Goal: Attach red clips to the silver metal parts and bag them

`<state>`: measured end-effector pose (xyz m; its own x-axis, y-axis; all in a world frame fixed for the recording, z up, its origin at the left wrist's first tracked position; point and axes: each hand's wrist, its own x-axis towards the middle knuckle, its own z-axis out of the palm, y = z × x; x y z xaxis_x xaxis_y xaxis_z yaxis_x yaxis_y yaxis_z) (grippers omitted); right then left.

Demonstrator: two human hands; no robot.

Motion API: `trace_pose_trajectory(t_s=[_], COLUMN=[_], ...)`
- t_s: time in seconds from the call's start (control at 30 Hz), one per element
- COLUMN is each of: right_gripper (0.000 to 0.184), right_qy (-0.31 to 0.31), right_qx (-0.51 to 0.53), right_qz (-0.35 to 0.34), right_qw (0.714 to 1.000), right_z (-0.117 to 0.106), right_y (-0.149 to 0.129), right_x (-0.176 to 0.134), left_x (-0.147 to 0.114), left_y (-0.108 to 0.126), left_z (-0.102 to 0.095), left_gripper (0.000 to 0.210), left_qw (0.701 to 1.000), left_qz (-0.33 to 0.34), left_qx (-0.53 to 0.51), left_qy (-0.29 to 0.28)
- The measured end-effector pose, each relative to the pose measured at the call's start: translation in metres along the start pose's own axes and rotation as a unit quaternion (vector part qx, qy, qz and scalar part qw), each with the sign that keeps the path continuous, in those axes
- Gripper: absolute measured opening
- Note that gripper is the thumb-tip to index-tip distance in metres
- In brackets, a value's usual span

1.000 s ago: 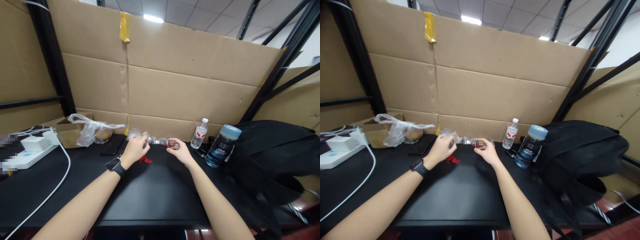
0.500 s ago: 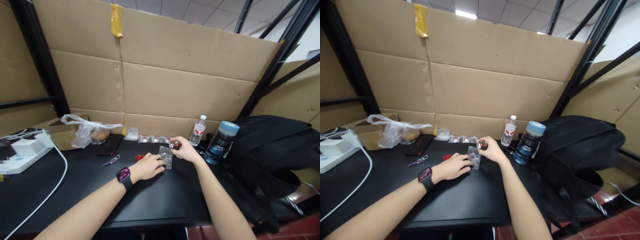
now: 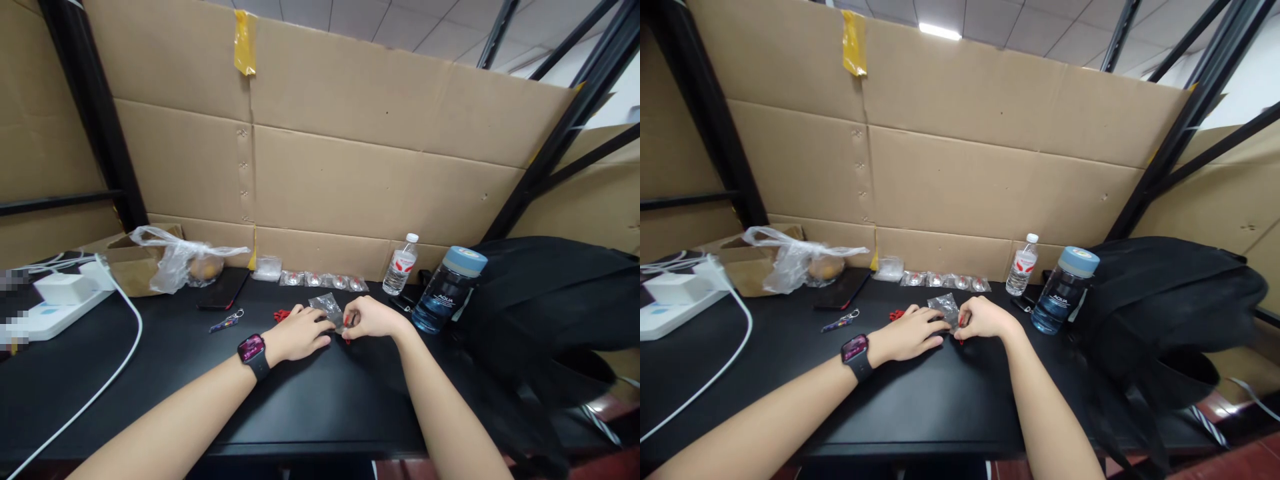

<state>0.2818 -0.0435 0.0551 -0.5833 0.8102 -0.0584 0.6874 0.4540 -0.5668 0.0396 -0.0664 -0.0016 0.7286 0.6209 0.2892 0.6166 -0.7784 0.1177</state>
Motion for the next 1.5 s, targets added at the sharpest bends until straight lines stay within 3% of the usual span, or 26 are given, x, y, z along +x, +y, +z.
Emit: trace_pose_trajectory(t_s=[0.3,0.5,0.7,0.87,1.0,1.13,1.23,1.37,1.5], right_gripper=[0.024,0.016,0.026,0.025,0.026,0.011,0.023,0.037,0.008], right_qy=[0.083,0.051,0.203,0.259,0.211,0.134,0.091,0.1,0.118], right_qx=[-0.024,0.045,-0.113,-0.158,-0.083,0.004,0.013,0.003,0.014], right_qz=[0.01,-0.023,0.004,0.05,-0.035,-0.108,-0.114,-0.104,-0.113], right_qw=[0.996,0.997,0.973,0.952,0.973,0.985,0.989,0.99,0.986], right_z=[0.011,0.019,0.029,0.039,0.028,0.007,0.0,0.005,0.01], right_y=[0.018,0.025,0.02,0.019,0.021,0.021,0.024,0.03,0.032], right_x=[0.014,0.022,0.031,0.04,0.037,0.022,0.015,0.019,0.024], left_x=[-0.003,-0.002,-0.001,0.0,0.002,0.006,0.009,0.011,0.01], left_y=[-0.005,-0.004,-0.005,-0.003,-0.002,-0.004,-0.006,-0.008,-0.01], left_z=[-0.003,-0.002,0.004,-0.002,-0.007,-0.005,-0.001,-0.001,-0.005], left_gripper=[0.041,0.039,0.04,0.033,0.019,0.026,0.023,0.006,0.01], left_qw=[0.999,0.999,0.998,0.998,0.998,0.995,0.992,0.988,0.982], left_qz=[0.016,0.011,0.026,0.028,0.014,-0.044,-0.076,-0.095,-0.128], left_qx=[-0.028,-0.046,-0.055,-0.054,-0.062,-0.044,-0.03,-0.04,-0.063], left_qy=[-0.015,-0.007,-0.004,-0.01,0.026,0.077,0.101,0.116,0.123])
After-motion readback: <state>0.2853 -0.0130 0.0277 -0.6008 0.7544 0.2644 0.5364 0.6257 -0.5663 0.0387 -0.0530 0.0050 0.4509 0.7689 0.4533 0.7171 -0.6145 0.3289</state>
